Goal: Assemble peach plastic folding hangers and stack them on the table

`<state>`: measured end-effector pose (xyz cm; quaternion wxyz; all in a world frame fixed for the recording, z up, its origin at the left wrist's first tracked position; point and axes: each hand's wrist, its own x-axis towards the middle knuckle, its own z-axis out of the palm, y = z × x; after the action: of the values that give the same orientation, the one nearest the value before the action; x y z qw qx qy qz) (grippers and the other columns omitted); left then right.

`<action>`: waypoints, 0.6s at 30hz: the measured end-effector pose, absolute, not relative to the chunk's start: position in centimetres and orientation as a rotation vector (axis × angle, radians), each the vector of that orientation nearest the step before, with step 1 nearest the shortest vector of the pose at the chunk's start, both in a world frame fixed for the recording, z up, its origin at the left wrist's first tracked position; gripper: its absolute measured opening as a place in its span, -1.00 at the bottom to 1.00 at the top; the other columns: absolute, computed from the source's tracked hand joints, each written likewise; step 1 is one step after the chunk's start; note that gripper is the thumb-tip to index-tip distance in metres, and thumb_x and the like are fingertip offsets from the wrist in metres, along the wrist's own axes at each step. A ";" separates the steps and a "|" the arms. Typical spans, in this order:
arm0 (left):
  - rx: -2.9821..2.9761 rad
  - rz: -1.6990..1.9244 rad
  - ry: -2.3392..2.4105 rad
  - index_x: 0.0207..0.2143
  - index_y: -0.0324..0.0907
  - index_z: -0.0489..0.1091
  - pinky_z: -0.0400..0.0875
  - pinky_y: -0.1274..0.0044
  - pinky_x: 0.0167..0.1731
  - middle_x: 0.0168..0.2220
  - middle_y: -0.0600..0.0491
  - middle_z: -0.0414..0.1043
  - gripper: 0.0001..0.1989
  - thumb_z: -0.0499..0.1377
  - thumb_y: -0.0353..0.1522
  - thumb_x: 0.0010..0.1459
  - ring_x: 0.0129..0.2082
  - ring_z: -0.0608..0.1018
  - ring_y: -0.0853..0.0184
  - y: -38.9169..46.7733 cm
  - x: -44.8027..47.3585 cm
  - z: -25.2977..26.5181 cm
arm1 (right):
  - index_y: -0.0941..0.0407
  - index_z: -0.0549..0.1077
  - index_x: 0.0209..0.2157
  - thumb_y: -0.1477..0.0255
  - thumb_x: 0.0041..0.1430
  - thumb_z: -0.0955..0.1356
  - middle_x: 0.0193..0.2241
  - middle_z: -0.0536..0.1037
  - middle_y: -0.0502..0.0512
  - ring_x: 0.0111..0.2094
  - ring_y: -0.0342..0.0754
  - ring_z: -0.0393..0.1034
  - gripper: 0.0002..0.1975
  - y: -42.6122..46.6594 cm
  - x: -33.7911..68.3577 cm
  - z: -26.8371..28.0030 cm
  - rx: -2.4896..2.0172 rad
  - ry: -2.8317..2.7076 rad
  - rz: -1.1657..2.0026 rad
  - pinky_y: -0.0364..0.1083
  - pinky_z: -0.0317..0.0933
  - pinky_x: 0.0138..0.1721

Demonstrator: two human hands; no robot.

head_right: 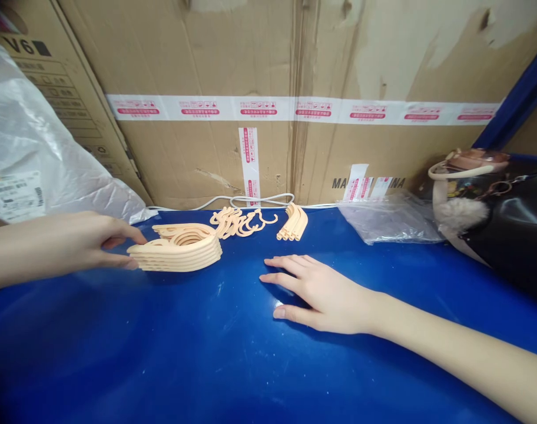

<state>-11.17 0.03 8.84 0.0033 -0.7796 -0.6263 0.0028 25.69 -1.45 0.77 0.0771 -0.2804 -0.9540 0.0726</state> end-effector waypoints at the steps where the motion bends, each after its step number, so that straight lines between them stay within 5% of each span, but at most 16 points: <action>1: -2.424 0.162 -1.989 -0.38 0.00 0.55 0.11 0.55 -0.57 -0.52 0.10 0.49 -0.68 0.12 -0.07 -0.08 -0.53 0.47 0.24 0.0 -11.0 8.9 | 0.05 0.23 0.21 0.14 0.29 0.22 0.25 0.18 0.20 0.23 0.10 0.08 -0.48 -1.4 25.7 0.7 -0.838 -2.859 0.216 0.17 0.04 0.19; 10: -2.313 0.452 -1.925 -0.41 -0.04 0.51 0.06 0.54 -0.58 -0.54 0.09 0.40 -0.65 0.02 -0.07 0.09 -0.52 0.45 0.25 -0.3 -9.9 9.4 | 0.04 0.25 0.20 0.15 0.28 0.25 0.25 0.19 0.20 0.22 0.13 0.10 -0.48 -1.5 25.7 0.8 -0.820 -2.830 0.247 0.19 0.04 0.18; 14: -2.376 0.317 -2.046 -0.11 -0.06 0.46 0.17 0.55 -0.55 -0.47 0.11 0.44 -0.43 0.06 0.11 0.01 -0.50 0.47 0.25 -0.2 -10.7 9.8 | 0.03 0.25 0.20 0.16 0.27 0.26 0.25 0.20 0.20 0.22 0.14 0.12 -0.48 -1.4 25.7 0.8 -0.808 -2.819 0.266 0.18 0.07 0.17; 18: -2.431 -0.085 -2.085 0.04 -0.11 0.34 0.31 0.52 -0.30 -0.21 0.03 0.51 -0.35 -0.05 0.13 0.12 -0.25 0.51 0.16 0.8 -12.5 10.0 | 0.03 0.25 0.20 0.15 0.27 0.25 0.25 0.19 0.19 0.22 0.14 0.11 -0.48 -1.5 25.7 0.7 -0.824 -2.820 0.260 0.19 0.05 0.18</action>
<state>-12.48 0.82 10.01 -0.0309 -0.7584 -0.6505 -0.0265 25.66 -1.48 0.74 0.0957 -0.2781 -0.9517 0.0879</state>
